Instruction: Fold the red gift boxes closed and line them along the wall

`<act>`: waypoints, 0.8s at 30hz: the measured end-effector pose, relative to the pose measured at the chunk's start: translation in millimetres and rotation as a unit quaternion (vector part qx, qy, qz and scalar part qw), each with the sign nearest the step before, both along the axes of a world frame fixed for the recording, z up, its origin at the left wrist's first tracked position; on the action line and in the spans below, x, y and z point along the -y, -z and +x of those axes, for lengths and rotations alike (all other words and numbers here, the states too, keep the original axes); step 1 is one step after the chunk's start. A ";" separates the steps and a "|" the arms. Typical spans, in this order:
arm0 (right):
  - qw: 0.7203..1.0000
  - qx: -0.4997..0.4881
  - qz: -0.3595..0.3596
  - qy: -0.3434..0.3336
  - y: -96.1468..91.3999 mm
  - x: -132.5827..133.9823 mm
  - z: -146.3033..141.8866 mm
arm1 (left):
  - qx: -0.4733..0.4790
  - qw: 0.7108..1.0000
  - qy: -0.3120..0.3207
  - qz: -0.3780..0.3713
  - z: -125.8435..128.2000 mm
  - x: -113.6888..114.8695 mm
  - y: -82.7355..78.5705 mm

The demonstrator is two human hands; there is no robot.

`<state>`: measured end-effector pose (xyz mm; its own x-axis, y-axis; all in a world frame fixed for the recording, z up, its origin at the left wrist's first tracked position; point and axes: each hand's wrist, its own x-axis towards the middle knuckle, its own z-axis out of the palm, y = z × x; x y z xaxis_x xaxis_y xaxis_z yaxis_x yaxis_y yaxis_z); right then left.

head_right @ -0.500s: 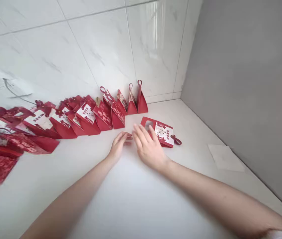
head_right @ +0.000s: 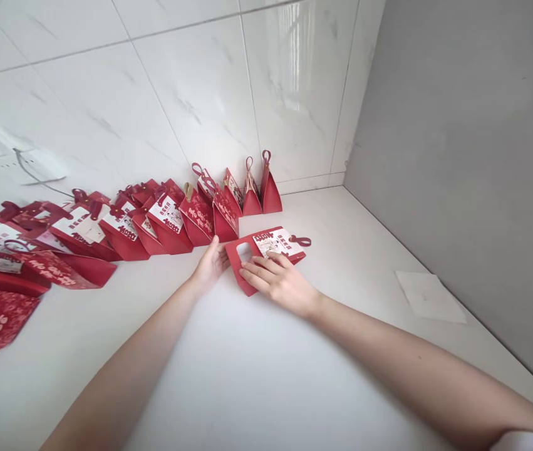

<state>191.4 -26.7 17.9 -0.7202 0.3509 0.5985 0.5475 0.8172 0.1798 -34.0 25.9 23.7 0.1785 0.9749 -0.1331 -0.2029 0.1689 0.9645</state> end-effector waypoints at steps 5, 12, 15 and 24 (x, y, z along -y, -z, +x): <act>0.995 -0.032 0.050 -0.074 -1.3 -7.2 8.8 | -0.038 0.988 0.144 0.028 -7.7 6.2 -15.4; 0.953 -0.276 -0.103 0.065 10.1 -10.9 7.5 | -0.078 0.982 0.087 0.149 10.6 17.5 -3.9; 0.866 -0.418 -0.270 0.058 12.5 -13.6 5.2 | -0.118 0.975 0.047 0.181 13.3 15.0 5.6; 0.717 -0.428 -0.550 -0.017 14.6 -21.1 2.7 | -0.193 0.941 0.003 0.280 12.8 13.3 13.1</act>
<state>194.2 -5.6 3.3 -0.2733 0.9409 0.2001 0.0491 0.2214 -0.9740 -21.2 12.6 10.5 0.2284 0.9108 0.3440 0.1791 -0.3866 0.9047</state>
